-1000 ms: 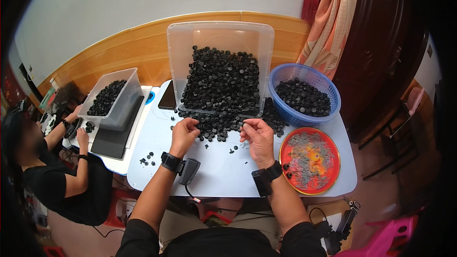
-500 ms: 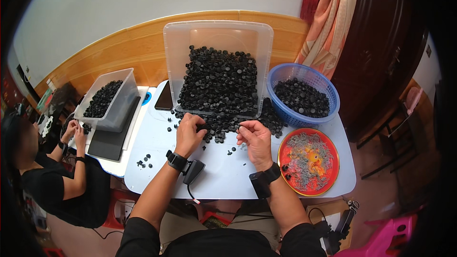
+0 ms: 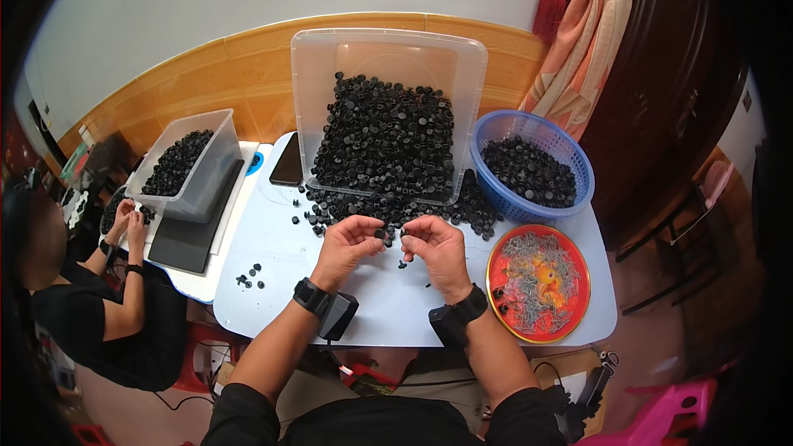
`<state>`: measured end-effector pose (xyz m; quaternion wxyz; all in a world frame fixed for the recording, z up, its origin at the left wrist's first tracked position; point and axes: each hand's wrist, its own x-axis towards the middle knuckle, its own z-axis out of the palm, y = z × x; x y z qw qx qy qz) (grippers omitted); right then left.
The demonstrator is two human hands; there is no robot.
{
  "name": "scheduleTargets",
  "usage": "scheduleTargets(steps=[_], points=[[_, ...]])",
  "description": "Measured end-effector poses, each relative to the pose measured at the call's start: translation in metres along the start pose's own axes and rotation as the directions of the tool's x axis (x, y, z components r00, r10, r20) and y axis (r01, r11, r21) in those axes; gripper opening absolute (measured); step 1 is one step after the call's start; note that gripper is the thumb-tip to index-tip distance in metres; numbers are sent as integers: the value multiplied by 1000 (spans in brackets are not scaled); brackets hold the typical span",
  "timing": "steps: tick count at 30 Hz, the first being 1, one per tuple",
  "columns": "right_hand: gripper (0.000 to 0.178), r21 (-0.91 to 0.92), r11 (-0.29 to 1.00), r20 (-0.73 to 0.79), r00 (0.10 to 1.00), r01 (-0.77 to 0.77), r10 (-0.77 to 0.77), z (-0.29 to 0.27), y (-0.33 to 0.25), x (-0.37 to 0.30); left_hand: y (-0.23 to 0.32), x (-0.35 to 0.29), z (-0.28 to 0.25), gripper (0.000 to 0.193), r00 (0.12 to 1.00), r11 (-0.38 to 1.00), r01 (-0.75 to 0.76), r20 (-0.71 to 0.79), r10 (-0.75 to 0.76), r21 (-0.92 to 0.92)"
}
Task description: Assembling small black plastic parts by hand at a workbench.
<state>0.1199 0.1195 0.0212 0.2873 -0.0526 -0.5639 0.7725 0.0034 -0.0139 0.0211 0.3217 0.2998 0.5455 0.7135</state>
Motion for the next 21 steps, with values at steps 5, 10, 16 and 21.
scheduleTargets(steps=[5,10,16,21], points=[[14,-67,998,54,999,-1,4,3,1,0,-9,-1,-1,24,1000,1000,-6,27,5,7],[16,-142,988,60,997,53,-45,2,7,0,-12,-2,0,23,999,999,-28,46,27,16],[14,-373,917,60,990,141,-128,6,4,-1,-14,-2,-4,23,993,985,-100,72,91,138],[15,-497,828,116,966,259,-233,5,8,-1,-16,-1,-4,23,982,961,-175,106,156,212]])
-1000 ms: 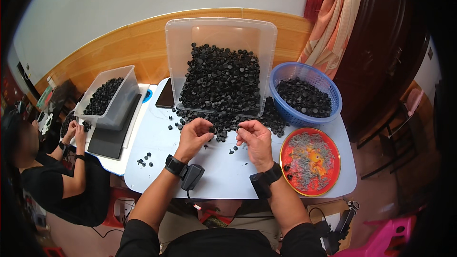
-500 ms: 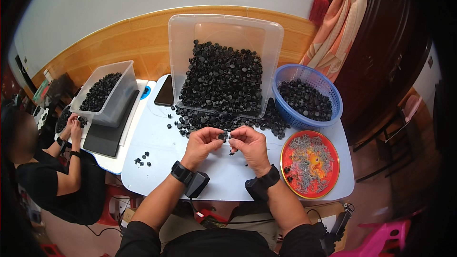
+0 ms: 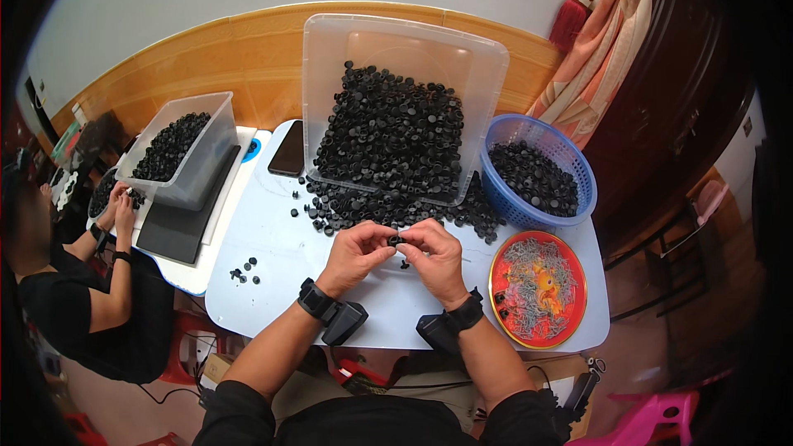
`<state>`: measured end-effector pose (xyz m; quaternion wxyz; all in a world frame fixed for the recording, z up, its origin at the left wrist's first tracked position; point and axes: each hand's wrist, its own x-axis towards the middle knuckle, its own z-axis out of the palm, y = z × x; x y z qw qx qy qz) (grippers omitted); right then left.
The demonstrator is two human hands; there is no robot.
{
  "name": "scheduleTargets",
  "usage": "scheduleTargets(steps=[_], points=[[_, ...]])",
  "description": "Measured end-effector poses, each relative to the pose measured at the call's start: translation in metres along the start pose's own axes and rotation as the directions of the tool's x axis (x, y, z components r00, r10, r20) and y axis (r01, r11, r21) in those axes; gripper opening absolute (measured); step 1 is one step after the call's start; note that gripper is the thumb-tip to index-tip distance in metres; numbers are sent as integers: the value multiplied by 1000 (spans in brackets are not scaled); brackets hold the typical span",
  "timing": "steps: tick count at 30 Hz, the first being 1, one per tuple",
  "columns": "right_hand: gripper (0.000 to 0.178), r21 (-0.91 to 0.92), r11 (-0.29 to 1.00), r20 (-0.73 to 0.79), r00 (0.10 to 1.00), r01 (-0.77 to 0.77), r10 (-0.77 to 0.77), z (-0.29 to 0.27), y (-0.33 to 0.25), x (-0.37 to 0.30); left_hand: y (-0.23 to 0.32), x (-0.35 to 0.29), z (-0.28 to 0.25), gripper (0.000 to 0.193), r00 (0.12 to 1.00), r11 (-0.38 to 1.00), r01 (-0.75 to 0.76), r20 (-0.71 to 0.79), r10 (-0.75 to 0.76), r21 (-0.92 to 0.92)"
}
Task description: Assembling small black plastic parts by hand at a workbench.
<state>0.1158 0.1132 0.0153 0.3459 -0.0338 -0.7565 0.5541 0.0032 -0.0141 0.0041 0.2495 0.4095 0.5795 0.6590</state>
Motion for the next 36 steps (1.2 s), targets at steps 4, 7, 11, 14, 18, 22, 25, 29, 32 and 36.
scheduleTargets(steps=[4,7,11,14,18,22,25,29,32,36], points=[[14,-110,990,6,996,90,-89,0,-2,0,4,0,1,24,1000,1000,-8,14,7,22],[13,-108,989,11,995,102,-102,1,-2,0,3,-1,0,23,1000,1000,-6,15,6,4],[14,-33,997,26,997,69,-68,0,-2,0,4,-1,-1,22,1000,1000,-4,18,4,-18],[15,47,999,31,999,9,-10,1,-5,0,3,0,1,21,996,992,-94,-4,94,-83],[15,143,989,7,1000,-30,30,1,-3,0,7,-1,1,22,998,995,-47,36,50,-91],[12,222,972,-17,997,-76,82,0,-4,-1,14,-3,2,21,992,968,123,67,-111,-220],[10,272,959,-44,994,-85,100,1,-7,-1,13,-4,0,23,990,956,133,75,-117,-261],[10,238,970,-54,997,-47,62,2,-9,0,9,-3,0,26,989,939,142,76,-125,-313],[12,122,992,-37,999,19,-15,0,-9,0,6,-3,0,27,989,934,142,77,-124,-327],[12,87,994,-67,996,59,-53,1,-8,0,9,-3,2,27,988,923,154,87,-131,-352]])
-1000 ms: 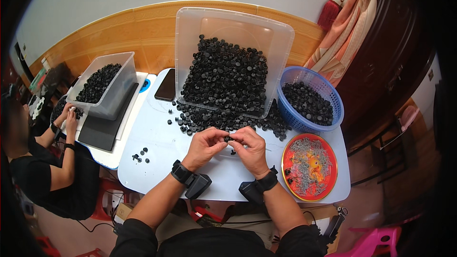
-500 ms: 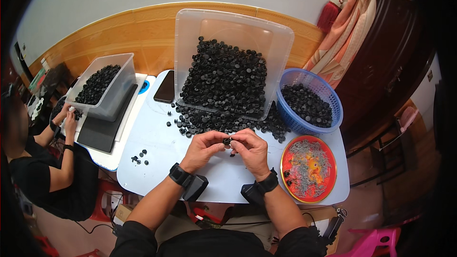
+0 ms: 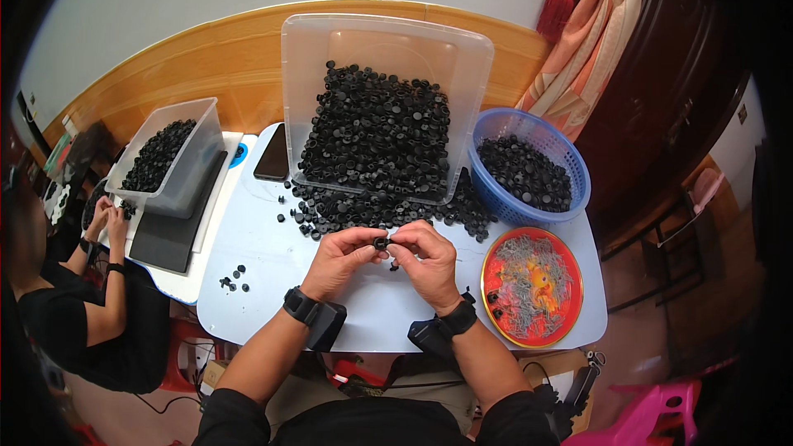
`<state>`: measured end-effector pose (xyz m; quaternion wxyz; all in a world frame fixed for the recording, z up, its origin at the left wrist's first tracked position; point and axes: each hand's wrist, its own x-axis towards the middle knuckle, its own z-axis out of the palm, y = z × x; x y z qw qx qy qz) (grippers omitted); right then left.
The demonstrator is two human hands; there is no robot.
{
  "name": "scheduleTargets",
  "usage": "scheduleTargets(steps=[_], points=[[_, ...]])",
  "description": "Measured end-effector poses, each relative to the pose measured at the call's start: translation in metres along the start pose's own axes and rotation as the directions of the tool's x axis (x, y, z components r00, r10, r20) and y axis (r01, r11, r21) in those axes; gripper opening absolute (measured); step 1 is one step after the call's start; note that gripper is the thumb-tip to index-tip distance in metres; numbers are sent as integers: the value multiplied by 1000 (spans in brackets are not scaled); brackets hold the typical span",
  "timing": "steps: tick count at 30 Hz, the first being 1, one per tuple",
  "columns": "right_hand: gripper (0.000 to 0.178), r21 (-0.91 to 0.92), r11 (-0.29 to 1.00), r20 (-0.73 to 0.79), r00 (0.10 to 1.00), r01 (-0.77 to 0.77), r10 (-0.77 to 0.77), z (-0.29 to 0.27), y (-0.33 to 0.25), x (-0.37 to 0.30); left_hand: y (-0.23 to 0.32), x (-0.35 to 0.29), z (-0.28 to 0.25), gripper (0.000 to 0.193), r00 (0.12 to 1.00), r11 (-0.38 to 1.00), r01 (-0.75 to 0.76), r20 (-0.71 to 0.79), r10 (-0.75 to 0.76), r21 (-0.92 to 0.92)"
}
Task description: Assembling small black plastic parts by hand at a workbench.
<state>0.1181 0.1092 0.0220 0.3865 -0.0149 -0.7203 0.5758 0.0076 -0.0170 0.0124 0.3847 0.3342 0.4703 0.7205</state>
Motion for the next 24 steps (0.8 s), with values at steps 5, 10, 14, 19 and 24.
scheduleTargets(steps=[5,10,14,19,24], points=[[11,-18,999,-13,999,30,-30,0,-1,0,0,-1,1,28,999,988,37,4,-36,-148],[11,-27,999,-25,999,39,-40,0,-5,0,0,-1,2,29,1000,987,23,9,-22,-161],[12,-50,998,-21,999,45,-46,0,-5,0,-1,0,0,29,1000,990,17,3,-16,-141],[13,-114,989,0,995,96,-97,1,-8,1,-1,-1,0,28,1000,991,17,6,-16,-132],[12,-137,984,-29,992,117,-122,1,-7,0,0,-1,0,28,1000,990,7,10,-6,-139]])
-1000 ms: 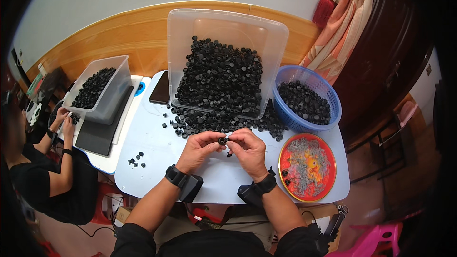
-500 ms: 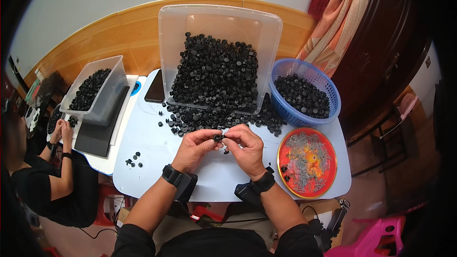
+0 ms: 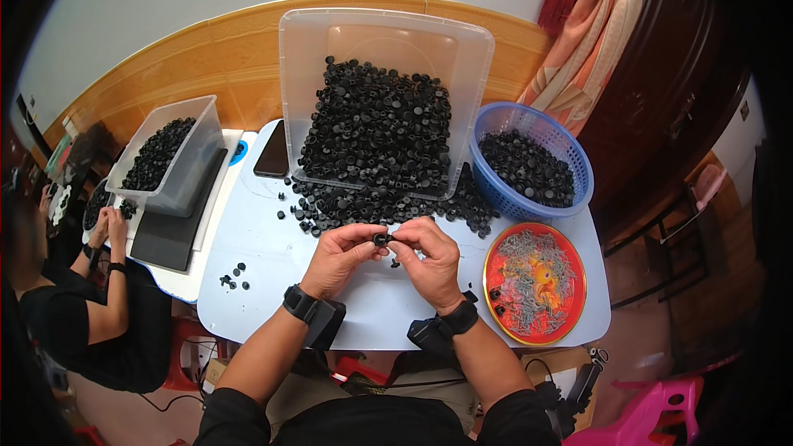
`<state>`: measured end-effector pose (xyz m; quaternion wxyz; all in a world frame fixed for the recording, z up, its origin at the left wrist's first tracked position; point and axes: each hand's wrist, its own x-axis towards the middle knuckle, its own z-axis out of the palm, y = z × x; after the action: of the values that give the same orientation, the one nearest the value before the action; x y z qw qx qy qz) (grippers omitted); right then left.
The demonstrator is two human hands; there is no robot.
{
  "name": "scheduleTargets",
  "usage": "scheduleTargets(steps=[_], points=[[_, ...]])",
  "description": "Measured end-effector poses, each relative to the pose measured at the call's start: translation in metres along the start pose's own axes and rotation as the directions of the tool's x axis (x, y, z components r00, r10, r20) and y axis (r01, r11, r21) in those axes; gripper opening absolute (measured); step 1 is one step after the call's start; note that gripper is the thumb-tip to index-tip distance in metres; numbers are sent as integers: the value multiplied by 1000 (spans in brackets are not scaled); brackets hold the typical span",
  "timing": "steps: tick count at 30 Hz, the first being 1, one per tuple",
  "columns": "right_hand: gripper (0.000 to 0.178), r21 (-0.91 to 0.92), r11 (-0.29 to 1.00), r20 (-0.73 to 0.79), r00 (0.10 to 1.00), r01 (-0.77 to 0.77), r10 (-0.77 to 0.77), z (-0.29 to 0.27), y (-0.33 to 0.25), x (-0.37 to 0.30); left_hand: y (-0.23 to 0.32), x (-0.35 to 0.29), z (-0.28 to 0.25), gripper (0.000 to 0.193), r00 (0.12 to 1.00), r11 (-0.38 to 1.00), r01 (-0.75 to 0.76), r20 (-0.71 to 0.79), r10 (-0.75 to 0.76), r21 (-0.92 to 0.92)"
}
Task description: Assembling small black plastic parts by hand at a workbench.
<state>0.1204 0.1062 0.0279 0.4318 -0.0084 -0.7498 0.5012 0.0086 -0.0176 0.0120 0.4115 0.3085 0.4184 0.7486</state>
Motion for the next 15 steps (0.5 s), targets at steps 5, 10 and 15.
scheduleTargets(steps=[5,10,15], points=[[12,-9,1000,1,1000,2,-2,0,-1,0,0,0,1,28,1000,1000,4,-14,-4,6],[13,-35,999,34,999,30,-29,0,-4,2,-1,0,0,27,1000,999,5,-20,-4,52],[13,-43,999,33,999,30,-29,0,-5,2,-2,1,0,26,1000,997,1,-24,1,81]])
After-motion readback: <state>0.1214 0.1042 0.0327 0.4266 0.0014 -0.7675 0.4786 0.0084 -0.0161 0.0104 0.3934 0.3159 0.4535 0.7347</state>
